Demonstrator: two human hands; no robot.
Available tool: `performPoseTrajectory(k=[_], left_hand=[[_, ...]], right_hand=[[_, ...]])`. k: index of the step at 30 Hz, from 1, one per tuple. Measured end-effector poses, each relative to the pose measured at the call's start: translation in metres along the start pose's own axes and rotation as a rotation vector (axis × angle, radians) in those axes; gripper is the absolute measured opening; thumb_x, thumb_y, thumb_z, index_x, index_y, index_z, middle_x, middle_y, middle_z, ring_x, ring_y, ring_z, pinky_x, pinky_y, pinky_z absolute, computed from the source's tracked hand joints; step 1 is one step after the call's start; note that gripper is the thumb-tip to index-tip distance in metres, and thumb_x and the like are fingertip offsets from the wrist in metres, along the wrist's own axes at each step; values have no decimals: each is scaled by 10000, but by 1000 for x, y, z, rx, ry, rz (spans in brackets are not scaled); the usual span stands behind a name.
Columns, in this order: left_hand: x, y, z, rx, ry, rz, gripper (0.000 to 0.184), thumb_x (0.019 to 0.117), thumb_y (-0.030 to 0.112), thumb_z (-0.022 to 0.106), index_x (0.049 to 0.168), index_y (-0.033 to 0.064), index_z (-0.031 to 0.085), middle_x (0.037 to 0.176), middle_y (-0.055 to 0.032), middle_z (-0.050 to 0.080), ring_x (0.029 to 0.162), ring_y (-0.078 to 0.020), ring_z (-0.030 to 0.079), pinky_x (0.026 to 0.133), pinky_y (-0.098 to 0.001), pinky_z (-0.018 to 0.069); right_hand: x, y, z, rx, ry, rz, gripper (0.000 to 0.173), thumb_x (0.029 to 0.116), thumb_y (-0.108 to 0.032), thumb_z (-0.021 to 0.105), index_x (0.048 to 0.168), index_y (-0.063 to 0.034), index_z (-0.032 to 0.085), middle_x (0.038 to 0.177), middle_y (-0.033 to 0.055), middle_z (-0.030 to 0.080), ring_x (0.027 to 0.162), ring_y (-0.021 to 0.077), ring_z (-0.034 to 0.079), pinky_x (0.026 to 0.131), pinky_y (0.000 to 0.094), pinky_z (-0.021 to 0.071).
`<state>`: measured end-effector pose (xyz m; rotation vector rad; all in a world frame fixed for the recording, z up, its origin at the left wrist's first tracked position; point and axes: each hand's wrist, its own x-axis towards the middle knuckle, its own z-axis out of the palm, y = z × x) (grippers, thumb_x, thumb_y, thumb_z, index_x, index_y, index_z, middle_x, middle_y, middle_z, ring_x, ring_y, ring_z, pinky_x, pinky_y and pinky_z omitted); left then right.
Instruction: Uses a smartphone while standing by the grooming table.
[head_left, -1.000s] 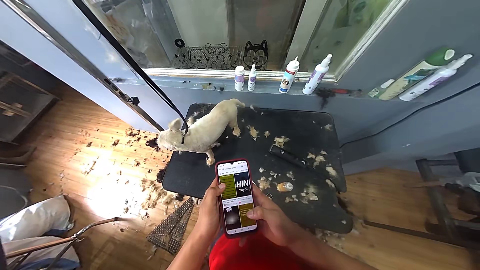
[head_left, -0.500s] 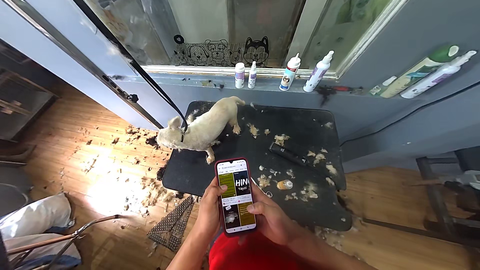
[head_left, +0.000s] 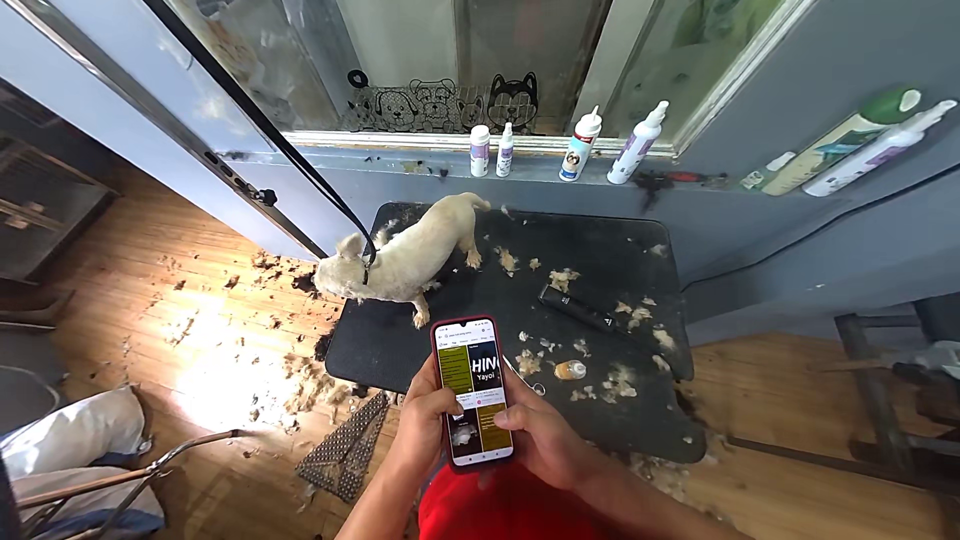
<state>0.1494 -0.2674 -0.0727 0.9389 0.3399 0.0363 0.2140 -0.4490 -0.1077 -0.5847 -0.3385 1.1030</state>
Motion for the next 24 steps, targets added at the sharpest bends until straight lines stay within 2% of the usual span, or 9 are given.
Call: performPoseTrajectory(k=[2, 5, 8, 15, 20, 24], left_hand=[[0, 1, 2, 30, 23, -12, 541, 789, -78, 475, 1327, -25, 499, 1092, -225, 705, 962, -275, 727, 854, -453, 611], [0, 2, 6, 39, 84, -29, 404, 929, 18, 435, 1318, -10, 540, 1058, -215, 716, 934, -266, 734, 849, -444, 619], [0, 2, 7, 28, 95, -38, 372, 1014, 109, 400, 1345, 13, 542, 1074, -227, 714, 966, -278, 732, 881, -456, 612], [1, -1, 5, 1, 77, -29, 383, 992, 133, 424, 1337, 27, 552, 1096, -219, 709, 982, -266, 727, 885, -448, 608], [0, -1, 3, -36, 51, -25, 401, 980, 155, 456, 1350, 30, 544, 1116, -226, 703, 1007, -278, 721, 904, -464, 600], [1, -1, 3, -46, 48, -25, 402, 974, 164, 468, 1344, 29, 549, 1116, -231, 702, 1006, -280, 721, 910, -464, 597]], right_hand=[[0, -1, 1, 0, 3, 2, 661, 1008, -86, 448, 1607, -200, 192, 1381, 264, 554, 1167, 469, 633, 776, 628, 609], [0, -1, 3, 5, 12, 2, 658, 1011, -86, 452, 1605, -197, 191, 1382, 262, 556, 1176, 468, 630, 791, 632, 605], [0, -2, 3, 9, 16, -1, 671, 1005, -88, 449, 1612, -190, 182, 1388, 274, 550, 1176, 481, 626, 794, 642, 603], [-1, -1, 1, 14, -1, 1, 691, 988, -60, 446, 1610, -191, 174, 1400, 265, 539, 1193, 469, 620, 809, 642, 599], [0, -2, 2, -8, -1, -4, 711, 978, -56, 440, 1616, -183, 153, 1405, 275, 533, 1181, 482, 624, 775, 638, 608], [0, -4, 2, -12, 12, 9, 698, 997, -79, 429, 1624, -191, 144, 1410, 275, 533, 1184, 483, 623, 784, 636, 607]])
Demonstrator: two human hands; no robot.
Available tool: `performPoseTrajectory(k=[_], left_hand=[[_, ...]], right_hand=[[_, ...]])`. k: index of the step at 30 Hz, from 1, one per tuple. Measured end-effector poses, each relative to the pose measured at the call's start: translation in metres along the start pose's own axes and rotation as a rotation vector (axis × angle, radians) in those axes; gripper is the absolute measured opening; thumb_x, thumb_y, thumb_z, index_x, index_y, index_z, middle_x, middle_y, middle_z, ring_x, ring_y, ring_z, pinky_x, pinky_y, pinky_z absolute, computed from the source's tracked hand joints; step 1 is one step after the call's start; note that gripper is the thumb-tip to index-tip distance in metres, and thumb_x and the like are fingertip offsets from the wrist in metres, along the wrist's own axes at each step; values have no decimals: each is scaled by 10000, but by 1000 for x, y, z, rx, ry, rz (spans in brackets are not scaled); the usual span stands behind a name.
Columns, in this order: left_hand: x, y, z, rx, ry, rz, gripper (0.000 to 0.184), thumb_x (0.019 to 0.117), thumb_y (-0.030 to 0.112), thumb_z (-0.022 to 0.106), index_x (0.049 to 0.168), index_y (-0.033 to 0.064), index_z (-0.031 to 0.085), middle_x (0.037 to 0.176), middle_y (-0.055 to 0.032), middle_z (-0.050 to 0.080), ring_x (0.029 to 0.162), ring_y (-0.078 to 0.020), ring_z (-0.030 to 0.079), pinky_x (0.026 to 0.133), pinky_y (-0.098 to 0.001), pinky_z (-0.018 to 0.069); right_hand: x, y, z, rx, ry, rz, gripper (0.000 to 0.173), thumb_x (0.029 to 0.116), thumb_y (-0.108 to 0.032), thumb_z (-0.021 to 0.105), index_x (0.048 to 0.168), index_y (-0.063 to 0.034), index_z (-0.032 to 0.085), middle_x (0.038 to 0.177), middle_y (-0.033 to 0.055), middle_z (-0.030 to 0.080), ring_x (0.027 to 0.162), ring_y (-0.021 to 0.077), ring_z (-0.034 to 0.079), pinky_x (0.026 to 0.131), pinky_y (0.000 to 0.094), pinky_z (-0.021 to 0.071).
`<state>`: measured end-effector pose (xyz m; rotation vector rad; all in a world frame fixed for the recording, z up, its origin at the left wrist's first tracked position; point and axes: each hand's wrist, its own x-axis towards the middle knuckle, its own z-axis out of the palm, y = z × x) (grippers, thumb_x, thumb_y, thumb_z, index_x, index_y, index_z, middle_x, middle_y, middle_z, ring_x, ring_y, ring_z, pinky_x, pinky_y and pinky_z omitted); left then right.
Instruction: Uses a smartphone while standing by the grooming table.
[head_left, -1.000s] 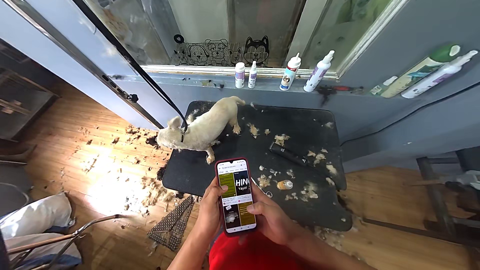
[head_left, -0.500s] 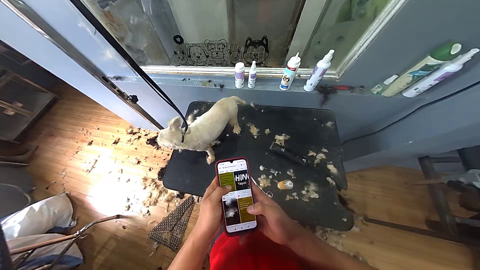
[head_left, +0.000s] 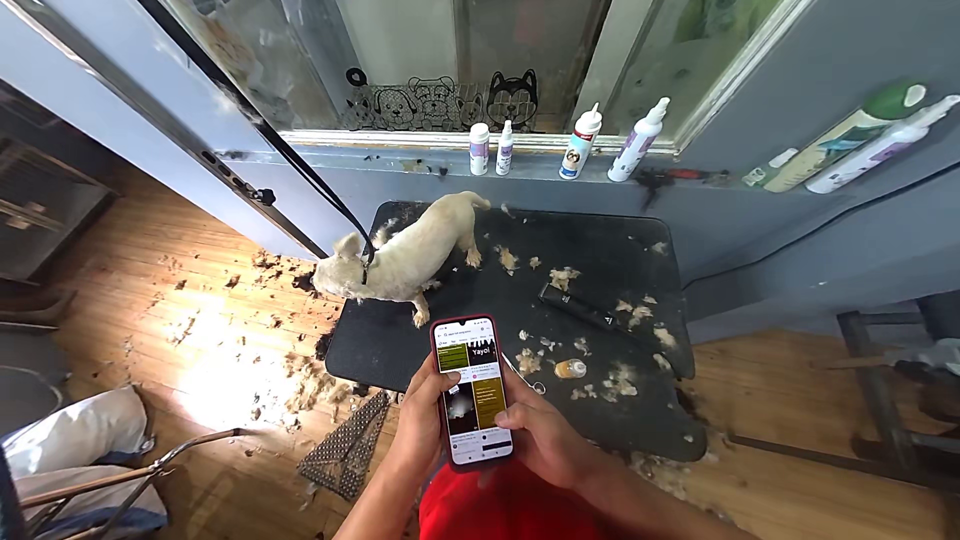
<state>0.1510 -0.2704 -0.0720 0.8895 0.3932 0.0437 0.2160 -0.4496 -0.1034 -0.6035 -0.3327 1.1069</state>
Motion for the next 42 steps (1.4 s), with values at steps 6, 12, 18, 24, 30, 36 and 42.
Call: performPoseTrajectory(k=[6, 12, 18, 24, 30, 36, 42], left_hand=[[1, 1, 0, 12, -14, 1, 413, 962, 163, 477, 1348, 37, 548, 1125, -229, 700, 1017, -278, 718, 918, -465, 593], [4, 1, 0, 10, -25, 7, 410, 957, 156, 474, 1340, 33, 551, 1125, -224, 701, 1019, -275, 716, 921, -467, 590], [5, 3, 1, 26, -16, -4, 415, 984, 182, 448, 1366, 50, 545, 1150, -222, 697, 1035, -276, 713, 922, -459, 590], [6, 1, 0, 50, 7, -7, 406, 1034, 212, 381, 1365, 35, 536, 1124, -232, 703, 1018, -286, 720, 921, -472, 595], [5, 2, 1, 83, 31, -1, 423, 916, 45, 431, 1322, -1, 543, 1087, -212, 713, 967, -268, 726, 866, -451, 610], [2, -1, -3, 68, 16, 9, 448, 882, 20, 441, 1318, -6, 542, 1073, -211, 713, 945, -264, 729, 855, -444, 612], [-1, -3, -6, 33, -3, 26, 462, 873, 36, 465, 1328, -2, 534, 1090, -213, 709, 969, -262, 727, 875, -447, 606]], right_hand=[[1, -2, 1, 12, 6, 3, 687, 998, -98, 445, 1616, -188, 160, 1404, 268, 541, 1191, 472, 623, 793, 632, 607], [2, -3, -1, 18, 10, 3, 660, 1011, -130, 449, 1611, -172, 179, 1407, 272, 541, 1206, 471, 616, 834, 640, 596], [3, -2, -2, 24, 19, -8, 652, 1009, -142, 456, 1604, -165, 190, 1410, 266, 538, 1220, 457, 609, 864, 634, 587], [4, -1, -2, 5, 13, -16, 644, 1014, -150, 455, 1608, -178, 208, 1406, 267, 542, 1206, 459, 615, 839, 629, 594], [3, 0, -1, 10, 32, -6, 642, 1008, -136, 448, 1598, -164, 196, 1390, 270, 550, 1190, 466, 625, 795, 627, 606], [2, 3, -1, -4, 19, -7, 649, 1008, -138, 454, 1605, -172, 202, 1404, 269, 539, 1208, 462, 612, 812, 628, 601], [3, 2, 4, 33, 3, 10, 677, 1008, -141, 458, 1614, -190, 161, 1412, 262, 533, 1210, 465, 611, 805, 625, 605]])
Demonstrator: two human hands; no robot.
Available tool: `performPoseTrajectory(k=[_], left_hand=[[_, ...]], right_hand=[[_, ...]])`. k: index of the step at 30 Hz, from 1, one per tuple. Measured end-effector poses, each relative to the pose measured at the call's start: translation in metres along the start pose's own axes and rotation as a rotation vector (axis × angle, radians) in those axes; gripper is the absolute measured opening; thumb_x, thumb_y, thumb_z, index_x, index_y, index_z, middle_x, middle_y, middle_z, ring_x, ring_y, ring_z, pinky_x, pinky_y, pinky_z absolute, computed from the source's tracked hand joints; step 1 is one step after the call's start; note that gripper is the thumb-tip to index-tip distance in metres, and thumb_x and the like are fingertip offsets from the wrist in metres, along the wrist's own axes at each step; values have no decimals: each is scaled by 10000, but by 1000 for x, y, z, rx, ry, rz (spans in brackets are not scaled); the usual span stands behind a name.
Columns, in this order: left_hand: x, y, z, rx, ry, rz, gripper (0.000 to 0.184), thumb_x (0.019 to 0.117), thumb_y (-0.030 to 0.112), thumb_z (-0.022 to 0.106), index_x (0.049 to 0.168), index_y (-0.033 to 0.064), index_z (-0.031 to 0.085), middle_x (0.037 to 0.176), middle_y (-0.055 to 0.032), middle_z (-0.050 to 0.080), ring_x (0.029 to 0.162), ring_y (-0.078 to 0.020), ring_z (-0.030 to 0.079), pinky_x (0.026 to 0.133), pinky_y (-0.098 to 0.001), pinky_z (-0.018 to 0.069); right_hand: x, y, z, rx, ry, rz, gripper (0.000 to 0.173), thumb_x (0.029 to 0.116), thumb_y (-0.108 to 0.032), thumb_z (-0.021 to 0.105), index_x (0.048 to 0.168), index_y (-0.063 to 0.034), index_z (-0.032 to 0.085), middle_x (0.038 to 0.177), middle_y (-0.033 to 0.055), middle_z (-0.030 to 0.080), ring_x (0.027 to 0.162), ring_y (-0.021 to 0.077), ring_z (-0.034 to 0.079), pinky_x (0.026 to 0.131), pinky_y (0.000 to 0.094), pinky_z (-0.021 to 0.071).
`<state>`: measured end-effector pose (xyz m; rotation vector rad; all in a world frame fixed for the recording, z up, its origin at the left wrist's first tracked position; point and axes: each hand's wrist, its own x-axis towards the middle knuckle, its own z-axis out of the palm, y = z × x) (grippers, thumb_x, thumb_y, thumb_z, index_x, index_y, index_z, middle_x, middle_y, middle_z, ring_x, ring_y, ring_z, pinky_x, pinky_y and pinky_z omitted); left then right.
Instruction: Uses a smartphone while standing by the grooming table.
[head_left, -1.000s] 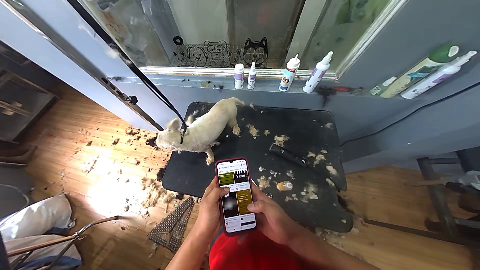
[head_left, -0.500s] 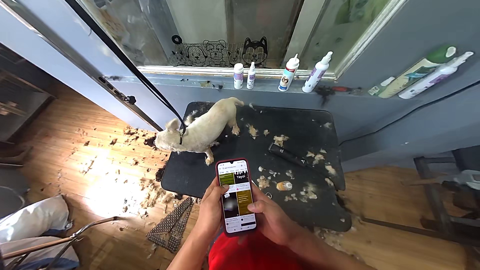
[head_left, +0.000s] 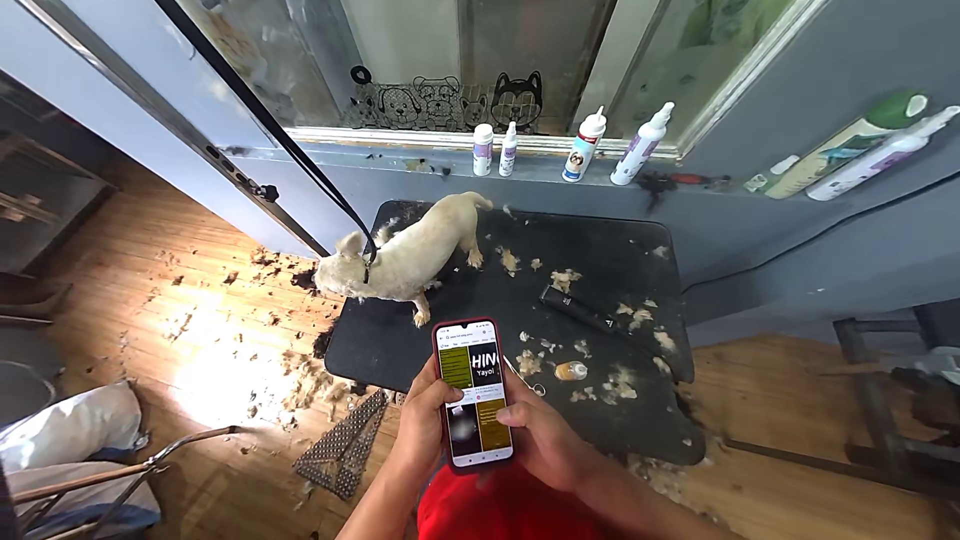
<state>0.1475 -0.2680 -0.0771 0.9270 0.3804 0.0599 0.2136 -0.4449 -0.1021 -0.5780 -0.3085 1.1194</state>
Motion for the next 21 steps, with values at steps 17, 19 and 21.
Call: performPoseTrajectory(k=[17, 19, 21], left_hand=[[-1, 3, 8, 61, 47, -27, 438, 888, 3, 462, 1319, -26, 528, 1075, -225, 709, 944, -271, 729, 848, -443, 616], [0, 3, 8, 63, 46, -27, 436, 885, 0, 464, 1316, -26, 529, 1073, -225, 708, 943, -270, 729, 847, -441, 616], [1, 4, 9, 66, 44, -27, 433, 883, -1, 462, 1309, -26, 533, 1066, -220, 711, 938, -266, 730, 844, -438, 617]], right_hand=[[-4, 2, -5, -26, 13, -7, 668, 1010, -139, 446, 1614, -177, 165, 1395, 271, 543, 1189, 469, 622, 792, 629, 606], [-3, 2, -6, -23, 10, -8, 657, 1007, -142, 452, 1605, -178, 181, 1394, 267, 545, 1192, 469, 619, 795, 632, 603], [-3, 1, -6, -24, 4, -11, 658, 1011, -146, 450, 1609, -186, 179, 1394, 267, 544, 1193, 468, 618, 797, 634, 602]])
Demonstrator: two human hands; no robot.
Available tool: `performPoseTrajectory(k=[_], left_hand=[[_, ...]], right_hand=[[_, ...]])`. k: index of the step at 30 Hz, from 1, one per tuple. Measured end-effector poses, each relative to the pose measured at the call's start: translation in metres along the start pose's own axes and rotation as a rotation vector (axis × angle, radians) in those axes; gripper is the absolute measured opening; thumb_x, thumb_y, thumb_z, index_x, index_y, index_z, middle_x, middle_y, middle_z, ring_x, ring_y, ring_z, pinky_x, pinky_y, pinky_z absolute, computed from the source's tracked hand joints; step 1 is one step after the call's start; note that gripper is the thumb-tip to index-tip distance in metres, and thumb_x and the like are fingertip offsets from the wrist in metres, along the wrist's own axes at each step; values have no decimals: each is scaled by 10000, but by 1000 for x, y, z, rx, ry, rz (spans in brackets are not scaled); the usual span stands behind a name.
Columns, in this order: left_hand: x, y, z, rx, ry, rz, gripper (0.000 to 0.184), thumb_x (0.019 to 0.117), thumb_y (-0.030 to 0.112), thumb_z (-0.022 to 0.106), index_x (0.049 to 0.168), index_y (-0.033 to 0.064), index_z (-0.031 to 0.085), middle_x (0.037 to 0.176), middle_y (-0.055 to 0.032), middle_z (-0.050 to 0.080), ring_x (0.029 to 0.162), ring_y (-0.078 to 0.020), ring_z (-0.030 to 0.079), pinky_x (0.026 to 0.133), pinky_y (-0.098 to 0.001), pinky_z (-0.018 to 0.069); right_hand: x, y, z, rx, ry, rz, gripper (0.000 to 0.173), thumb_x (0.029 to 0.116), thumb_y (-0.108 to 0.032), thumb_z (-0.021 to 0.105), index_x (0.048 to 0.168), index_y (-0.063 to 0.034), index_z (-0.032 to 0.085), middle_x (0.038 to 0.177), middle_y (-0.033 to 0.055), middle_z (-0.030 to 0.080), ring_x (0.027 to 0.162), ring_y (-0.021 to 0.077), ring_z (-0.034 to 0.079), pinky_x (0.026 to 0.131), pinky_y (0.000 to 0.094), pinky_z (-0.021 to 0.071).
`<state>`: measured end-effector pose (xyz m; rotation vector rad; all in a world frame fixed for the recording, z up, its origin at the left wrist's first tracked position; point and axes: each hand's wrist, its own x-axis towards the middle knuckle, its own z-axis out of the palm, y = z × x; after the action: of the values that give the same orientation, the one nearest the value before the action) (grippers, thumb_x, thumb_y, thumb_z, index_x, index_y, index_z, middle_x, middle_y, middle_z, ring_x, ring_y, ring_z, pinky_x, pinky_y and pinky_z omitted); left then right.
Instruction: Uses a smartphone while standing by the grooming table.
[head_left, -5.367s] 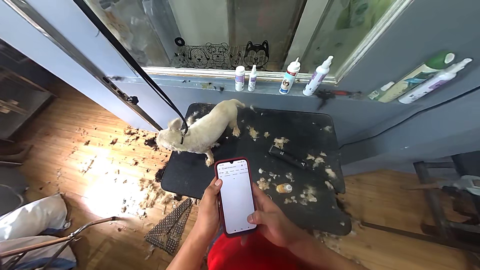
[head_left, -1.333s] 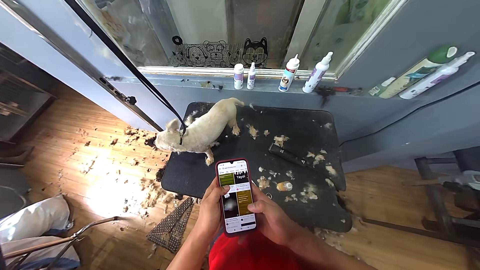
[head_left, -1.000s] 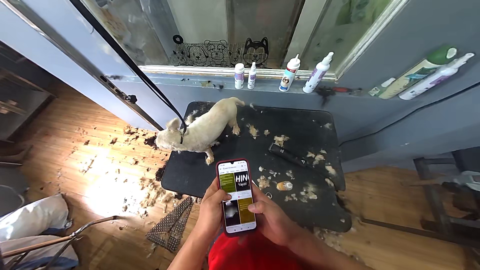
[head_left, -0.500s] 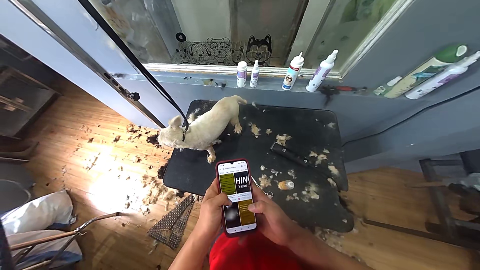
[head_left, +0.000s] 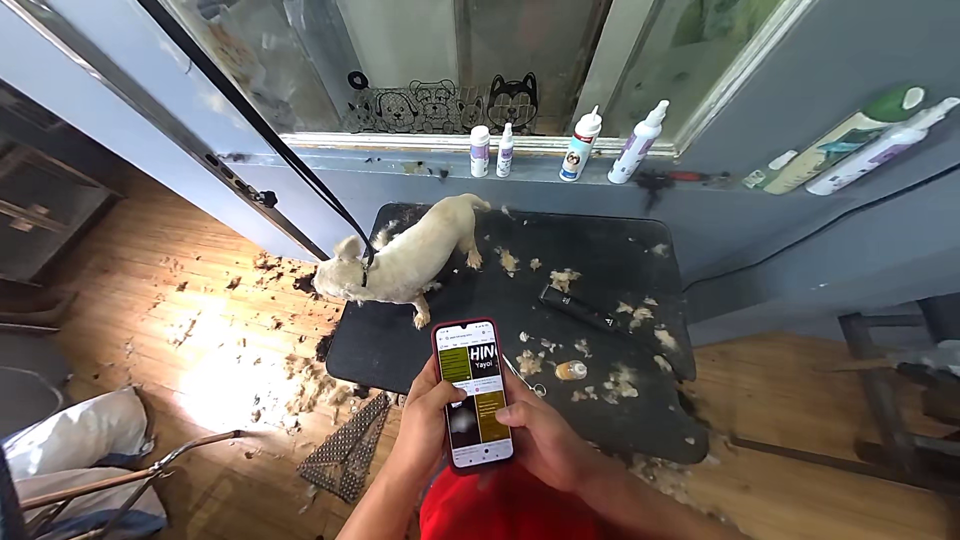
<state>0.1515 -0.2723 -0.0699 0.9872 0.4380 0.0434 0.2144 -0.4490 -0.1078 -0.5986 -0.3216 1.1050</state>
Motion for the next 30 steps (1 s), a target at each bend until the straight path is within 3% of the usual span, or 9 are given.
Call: performPoseTrajectory(k=[2, 6, 11, 17, 21, 26, 30], left_hand=[[0, 0, 0, 1, 2, -2, 409, 905, 10, 450, 1303, -22, 541, 1060, -223, 713, 933, -269, 732, 841, -440, 618], [0, -1, 1, -3, 2, -1, 378, 1052, 167, 369, 1360, 24, 537, 1098, -222, 711, 987, -275, 728, 893, -453, 610], [2, -1, -1, -22, -8, 6, 411, 920, 37, 437, 1313, -9, 548, 1073, -223, 711, 954, -277, 728, 863, -456, 611], [2, 1, 1, 8, 10, -10, 383, 1059, 177, 375, 1376, 24, 526, 1092, -232, 712, 977, -287, 734, 890, -462, 614], [4, 1, -1, -4, 14, -6, 396, 982, 106, 418, 1348, 15, 540, 1072, -224, 717, 956, -275, 735, 867, -453, 616], [4, 1, 0, 9, 19, -6, 391, 1047, 161, 375, 1387, 33, 520, 1089, -224, 718, 975, -284, 736, 880, -460, 618], [4, -1, 0, -12, 11, -5, 384, 1040, 165, 374, 1362, 28, 531, 1077, -221, 720, 964, -278, 738, 875, -456, 619]], right_hand=[[0, 0, -1, 3, -1, -4, 651, 1013, -143, 448, 1610, -184, 191, 1394, 269, 544, 1197, 468, 615, 810, 639, 597], [1, -1, 0, -6, -2, -13, 636, 1010, -132, 441, 1603, -160, 211, 1402, 276, 540, 1203, 465, 613, 830, 634, 594], [1, -2, 1, -4, 5, -4, 636, 1008, -129, 439, 1599, -161, 207, 1406, 268, 538, 1217, 462, 606, 835, 633, 592], [3, -3, 1, -1, 5, 2, 635, 1009, -123, 433, 1597, -161, 199, 1389, 269, 550, 1199, 456, 618, 826, 621, 597], [4, -4, 2, -3, 18, 9, 644, 1011, -124, 435, 1605, -177, 192, 1397, 265, 548, 1206, 459, 615, 824, 626, 598], [4, -2, -1, 0, 22, 14, 656, 1015, -147, 454, 1614, -192, 190, 1402, 269, 546, 1204, 467, 615, 825, 638, 595], [2, -1, -2, 8, 25, 14, 643, 1001, -127, 443, 1599, -186, 215, 1400, 268, 544, 1201, 469, 614, 809, 643, 595]])
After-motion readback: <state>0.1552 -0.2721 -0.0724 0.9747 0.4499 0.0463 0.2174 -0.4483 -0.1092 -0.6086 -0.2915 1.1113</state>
